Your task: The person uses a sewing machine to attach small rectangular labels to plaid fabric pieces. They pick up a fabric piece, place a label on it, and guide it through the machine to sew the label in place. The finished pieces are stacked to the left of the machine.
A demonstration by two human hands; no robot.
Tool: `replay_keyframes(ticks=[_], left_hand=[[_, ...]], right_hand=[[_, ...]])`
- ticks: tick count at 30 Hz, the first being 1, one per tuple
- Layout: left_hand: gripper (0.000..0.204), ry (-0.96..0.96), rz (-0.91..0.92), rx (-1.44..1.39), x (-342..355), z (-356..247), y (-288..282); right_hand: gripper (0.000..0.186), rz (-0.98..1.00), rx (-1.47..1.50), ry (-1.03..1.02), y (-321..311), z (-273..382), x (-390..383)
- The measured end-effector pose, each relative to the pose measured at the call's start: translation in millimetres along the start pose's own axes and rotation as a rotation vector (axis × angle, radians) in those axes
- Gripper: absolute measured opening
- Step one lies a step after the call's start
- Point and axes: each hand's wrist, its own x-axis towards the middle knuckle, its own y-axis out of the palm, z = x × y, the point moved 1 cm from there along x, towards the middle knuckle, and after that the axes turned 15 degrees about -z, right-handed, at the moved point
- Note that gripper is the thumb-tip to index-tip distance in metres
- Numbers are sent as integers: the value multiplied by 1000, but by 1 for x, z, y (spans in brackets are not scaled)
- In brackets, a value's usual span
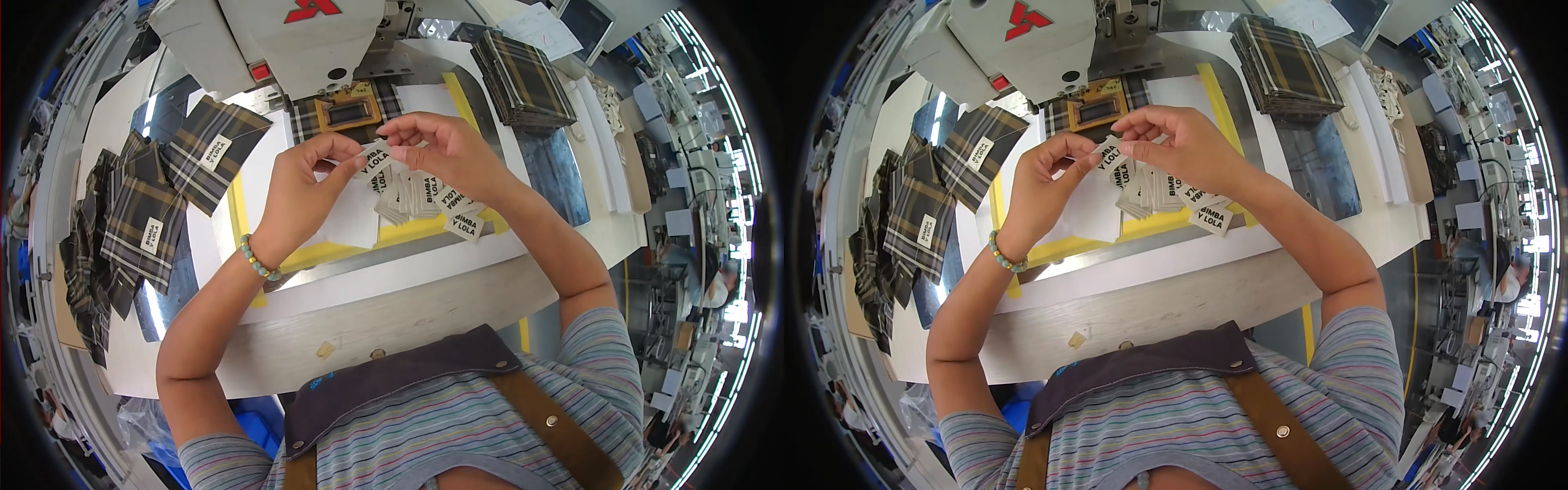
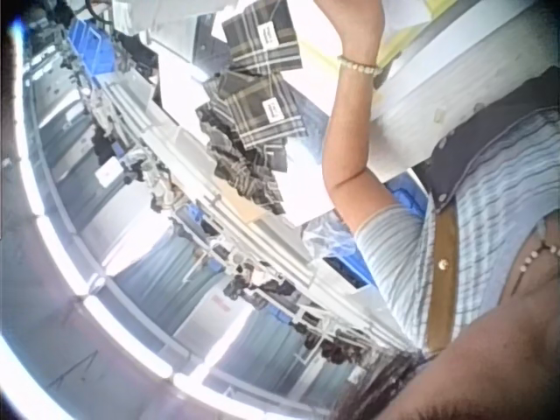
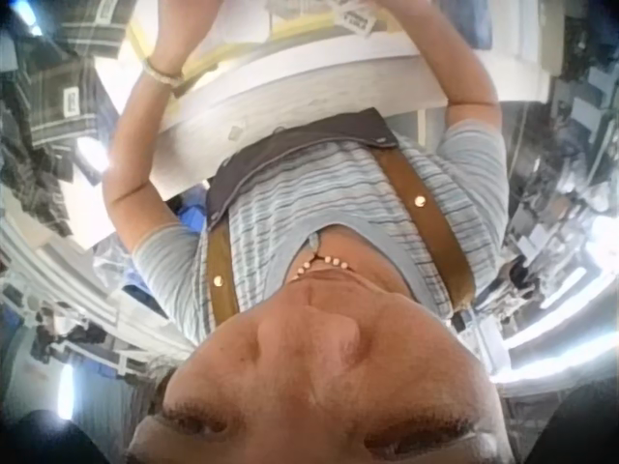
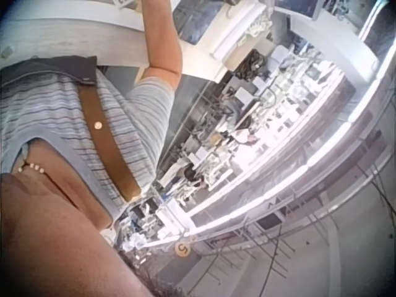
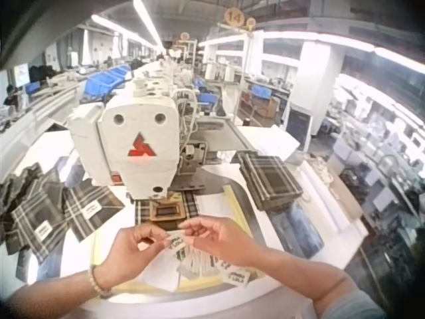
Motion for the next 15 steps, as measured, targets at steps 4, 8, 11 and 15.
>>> replay_keyframes(ticks=[4,8,11,15], left_hand=[[11,103,58,60,0,9,-2],[16,269,13,181,4,9,-4],[20,501,-132,359,9,15,-12],[26,691,-178,577,22,25,-29]], right_hand=[[24,-15,-217,-186,0,7,5],[14,-8,-308,-219,-2,1,19],[14,-137,-366,-178,-6,-7,45],[16,-215,-298,-99,-13,-29,100]])
